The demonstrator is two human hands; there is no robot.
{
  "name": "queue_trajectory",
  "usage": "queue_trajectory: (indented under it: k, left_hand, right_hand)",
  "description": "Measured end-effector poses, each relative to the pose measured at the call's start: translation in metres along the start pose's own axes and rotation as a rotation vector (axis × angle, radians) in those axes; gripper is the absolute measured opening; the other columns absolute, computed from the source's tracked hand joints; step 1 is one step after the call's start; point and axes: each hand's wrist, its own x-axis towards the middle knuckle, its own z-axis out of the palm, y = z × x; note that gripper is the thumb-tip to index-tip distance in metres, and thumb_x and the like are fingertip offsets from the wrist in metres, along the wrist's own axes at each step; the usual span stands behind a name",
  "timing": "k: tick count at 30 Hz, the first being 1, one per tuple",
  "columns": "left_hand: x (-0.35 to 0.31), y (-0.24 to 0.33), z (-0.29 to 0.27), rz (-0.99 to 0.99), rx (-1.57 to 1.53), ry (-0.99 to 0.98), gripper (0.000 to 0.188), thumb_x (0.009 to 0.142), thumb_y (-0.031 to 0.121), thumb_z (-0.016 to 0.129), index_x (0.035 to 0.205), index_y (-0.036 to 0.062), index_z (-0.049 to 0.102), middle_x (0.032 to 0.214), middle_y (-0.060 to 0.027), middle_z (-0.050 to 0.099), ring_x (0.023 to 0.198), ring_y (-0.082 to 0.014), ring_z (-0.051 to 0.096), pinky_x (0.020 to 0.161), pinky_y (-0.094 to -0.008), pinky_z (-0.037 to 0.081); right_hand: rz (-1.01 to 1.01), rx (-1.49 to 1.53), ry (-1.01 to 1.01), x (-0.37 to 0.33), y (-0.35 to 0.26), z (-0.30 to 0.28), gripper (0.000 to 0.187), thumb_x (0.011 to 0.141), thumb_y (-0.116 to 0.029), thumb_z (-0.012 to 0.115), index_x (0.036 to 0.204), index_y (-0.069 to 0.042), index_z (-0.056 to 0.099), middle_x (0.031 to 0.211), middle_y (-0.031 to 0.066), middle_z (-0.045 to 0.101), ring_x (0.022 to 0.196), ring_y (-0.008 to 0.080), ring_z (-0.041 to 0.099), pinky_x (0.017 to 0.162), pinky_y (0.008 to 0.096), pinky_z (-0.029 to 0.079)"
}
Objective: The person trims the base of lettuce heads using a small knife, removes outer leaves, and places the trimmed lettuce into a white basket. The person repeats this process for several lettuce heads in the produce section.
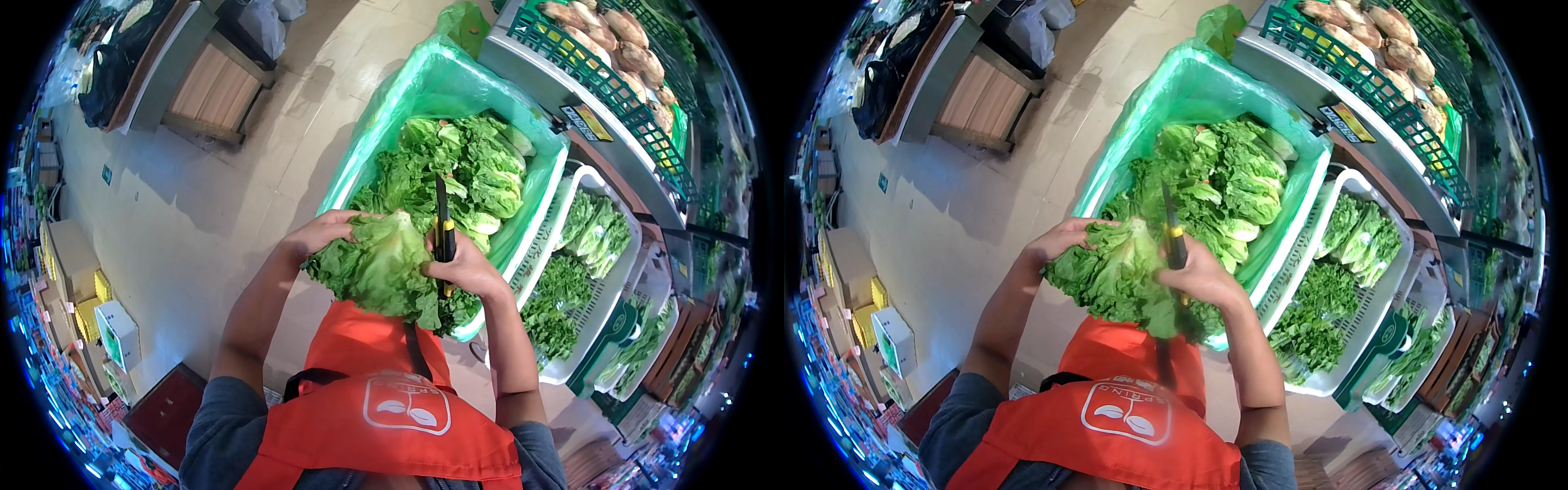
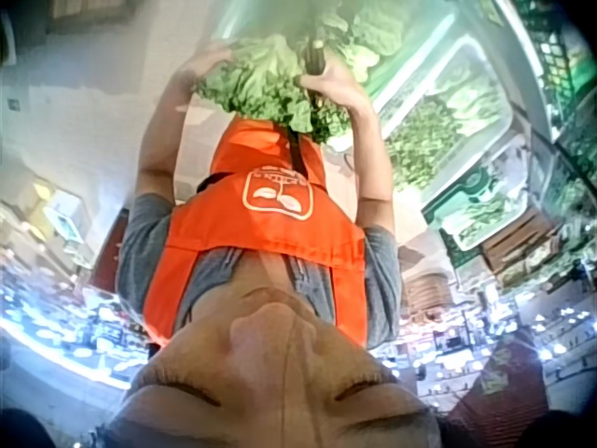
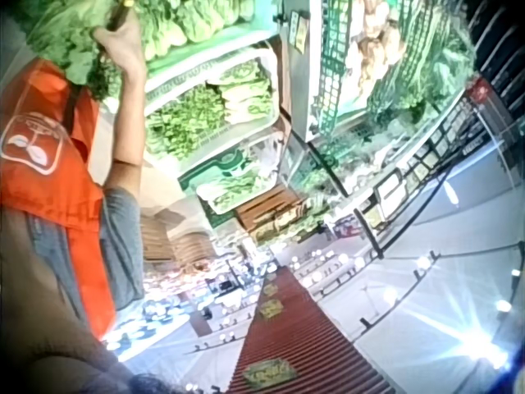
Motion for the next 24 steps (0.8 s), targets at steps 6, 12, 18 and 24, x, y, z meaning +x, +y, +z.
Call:
queue_trajectory:
  k: [6,12,18,24]
  left_hand:
    - [0.001,-0.012,-0.003,-0.039,-0.168,0.014,0.043,0.079,0.007,0.043,0.121,0.0023,0.048,0.115,-0.0056,0.053,0.102,-0.0090,0.049,0.089,-0.0244,0.037]
    - [-0.001,-0.007,0.002,0.045,-0.120,-0.034,0.043,0.078,0.005,0.047,0.121,0.0023,0.048,0.116,-0.0061,0.053,0.102,-0.0113,0.049,0.089,-0.0250,0.037]
    - [-0.003,0.000,0.008,0.035,-0.068,-0.044,0.045,0.076,0.001,0.048,0.121,0.0022,0.047,0.115,-0.0057,0.053,0.101,-0.0110,0.049,0.087,-0.0250,0.039]
    - [-0.007,0.002,0.013,0.036,-0.038,-0.051,0.046,0.074,0.000,0.051,0.120,0.0025,0.048,0.110,-0.0050,0.055,0.096,-0.0096,0.050,0.082,-0.0238,0.041]
  right_hand:
    - [0.035,0.040,-0.015,-0.001,0.005,0.001,0.027,0.062,-0.005,0.064,0.079,-0.009,0.043,0.066,-0.0060,0.035,0.059,0.0046,0.036,0.051,0.0206,0.030]
    - [0.042,0.113,0.005,0.001,0.022,0.000,0.028,0.061,-0.003,0.062,0.079,-0.010,0.041,0.068,-0.0055,0.037,0.059,0.0042,0.037,0.049,0.0200,0.030]
    - [0.035,0.207,-0.004,0.003,0.038,-0.003,0.029,0.060,0.000,0.058,0.080,-0.010,0.040,0.068,-0.0053,0.036,0.057,0.0047,0.038,0.047,0.0205,0.030]
    - [0.053,0.260,-0.027,0.004,0.039,-0.001,0.024,0.062,0.000,0.056,0.074,-0.011,0.039,0.063,-0.0063,0.035,0.054,0.0047,0.036,0.046,0.0210,0.028]
